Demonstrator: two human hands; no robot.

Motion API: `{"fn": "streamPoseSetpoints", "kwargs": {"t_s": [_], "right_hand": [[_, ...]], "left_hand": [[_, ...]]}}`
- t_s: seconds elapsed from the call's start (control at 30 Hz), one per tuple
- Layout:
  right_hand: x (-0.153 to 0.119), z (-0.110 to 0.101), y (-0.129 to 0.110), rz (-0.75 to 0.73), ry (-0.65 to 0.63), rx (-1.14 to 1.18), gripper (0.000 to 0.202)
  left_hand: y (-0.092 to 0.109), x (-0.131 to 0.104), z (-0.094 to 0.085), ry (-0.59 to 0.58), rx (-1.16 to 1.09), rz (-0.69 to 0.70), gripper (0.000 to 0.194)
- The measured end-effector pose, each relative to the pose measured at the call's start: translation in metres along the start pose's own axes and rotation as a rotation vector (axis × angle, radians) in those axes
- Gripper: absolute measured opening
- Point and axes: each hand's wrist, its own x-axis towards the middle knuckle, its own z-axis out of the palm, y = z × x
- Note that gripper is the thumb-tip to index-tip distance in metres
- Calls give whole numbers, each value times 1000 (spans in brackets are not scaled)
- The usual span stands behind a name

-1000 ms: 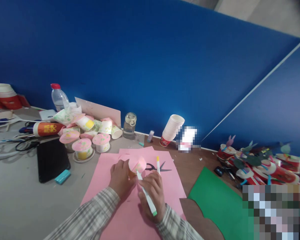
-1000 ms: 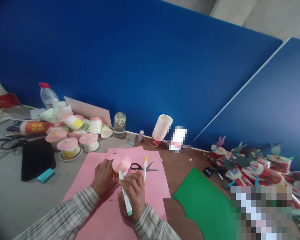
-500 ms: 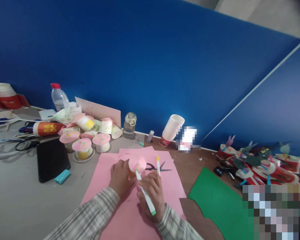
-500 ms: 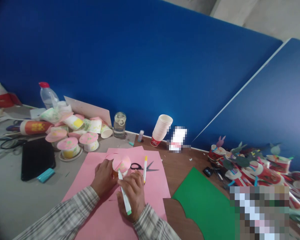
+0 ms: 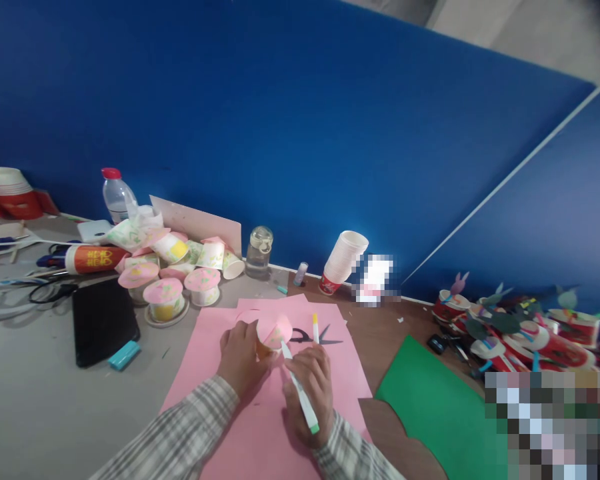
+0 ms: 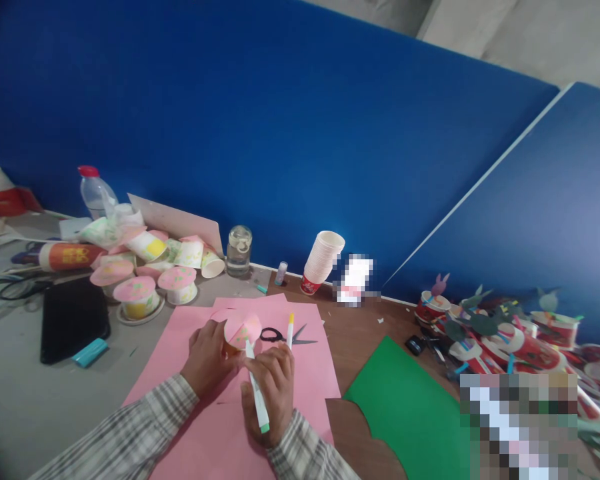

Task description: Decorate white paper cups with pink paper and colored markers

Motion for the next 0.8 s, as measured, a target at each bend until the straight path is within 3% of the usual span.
{"fn": "streamPoseSetpoints", "kwargs": {"t_s": [0.23, 0.8], "right_hand": [[-3, 3, 1, -12, -95, 6, 24], [-4, 5, 3, -22, -101, 9, 24]], "left_hand": [[0, -1, 0, -17, 39, 0, 59], [0, -1, 1, 12, 37, 22, 54]]}}
